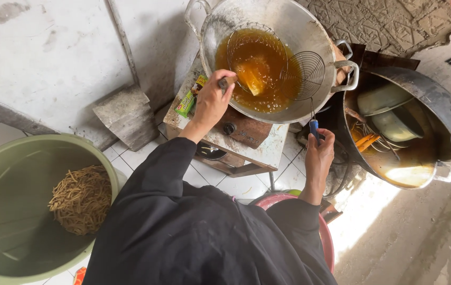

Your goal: The person deep-fries long, thin food items in a large wok filled with hot oil. They use a wire mesh strainer and a wooden spatula to submerge, stir, and separate the items as they cook. The person occasionally lifts the strainer to drain excess oil from the food.

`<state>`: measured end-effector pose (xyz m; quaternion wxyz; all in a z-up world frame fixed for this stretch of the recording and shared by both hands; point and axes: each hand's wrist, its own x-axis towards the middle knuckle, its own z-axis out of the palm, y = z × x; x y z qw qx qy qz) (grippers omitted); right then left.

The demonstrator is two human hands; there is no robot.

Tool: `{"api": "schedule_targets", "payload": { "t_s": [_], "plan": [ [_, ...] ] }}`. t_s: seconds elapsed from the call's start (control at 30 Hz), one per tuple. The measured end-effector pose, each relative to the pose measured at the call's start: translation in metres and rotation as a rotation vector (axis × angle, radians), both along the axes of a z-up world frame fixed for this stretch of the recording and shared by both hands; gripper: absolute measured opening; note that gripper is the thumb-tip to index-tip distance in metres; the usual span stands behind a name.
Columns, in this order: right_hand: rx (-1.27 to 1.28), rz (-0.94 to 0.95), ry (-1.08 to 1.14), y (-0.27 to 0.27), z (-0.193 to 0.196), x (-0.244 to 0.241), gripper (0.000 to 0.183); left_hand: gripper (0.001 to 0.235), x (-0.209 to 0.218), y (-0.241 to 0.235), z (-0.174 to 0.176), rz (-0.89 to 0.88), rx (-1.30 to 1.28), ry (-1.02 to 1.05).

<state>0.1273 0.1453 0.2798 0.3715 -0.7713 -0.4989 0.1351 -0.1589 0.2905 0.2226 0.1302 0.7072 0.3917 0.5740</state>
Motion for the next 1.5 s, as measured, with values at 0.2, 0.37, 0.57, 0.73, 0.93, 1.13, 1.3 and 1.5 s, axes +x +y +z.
{"api": "schedule_targets", "payload": {
  "t_s": [0.2,0.37,0.57,0.73,0.93,1.13,1.3,1.5],
  "plan": [
    [0.011,0.023,-0.067,0.004,0.007,-0.012,0.022,0.026,0.003,-0.034,0.009,0.068,0.298,0.373],
    [-0.020,0.046,-0.217,0.007,0.000,-0.017,0.027,0.037,-0.011,-0.030,-0.014,0.110,0.236,0.375],
    [-0.020,0.030,-0.242,0.008,0.001,-0.031,0.030,0.036,-0.022,-0.021,-0.034,-0.001,0.142,0.301],
    [-0.059,0.013,-0.283,0.015,-0.012,-0.027,0.032,0.030,-0.030,-0.030,-0.029,-0.020,0.056,0.284],
    [-0.072,0.020,-0.342,0.022,-0.011,-0.040,0.036,0.032,-0.044,-0.045,-0.022,-0.014,0.020,0.320],
    [-0.009,0.027,-0.325,0.021,-0.009,-0.052,0.037,0.047,-0.054,-0.059,-0.035,-0.042,-0.094,0.210],
    [0.002,0.073,-0.293,0.019,0.008,-0.077,0.041,0.044,-0.056,-0.070,-0.061,0.033,-0.151,-0.039],
    [-0.061,0.106,-0.328,0.024,-0.016,-0.079,0.043,0.021,-0.036,-0.061,-0.168,-0.075,-1.049,-0.148]
  ]
}}
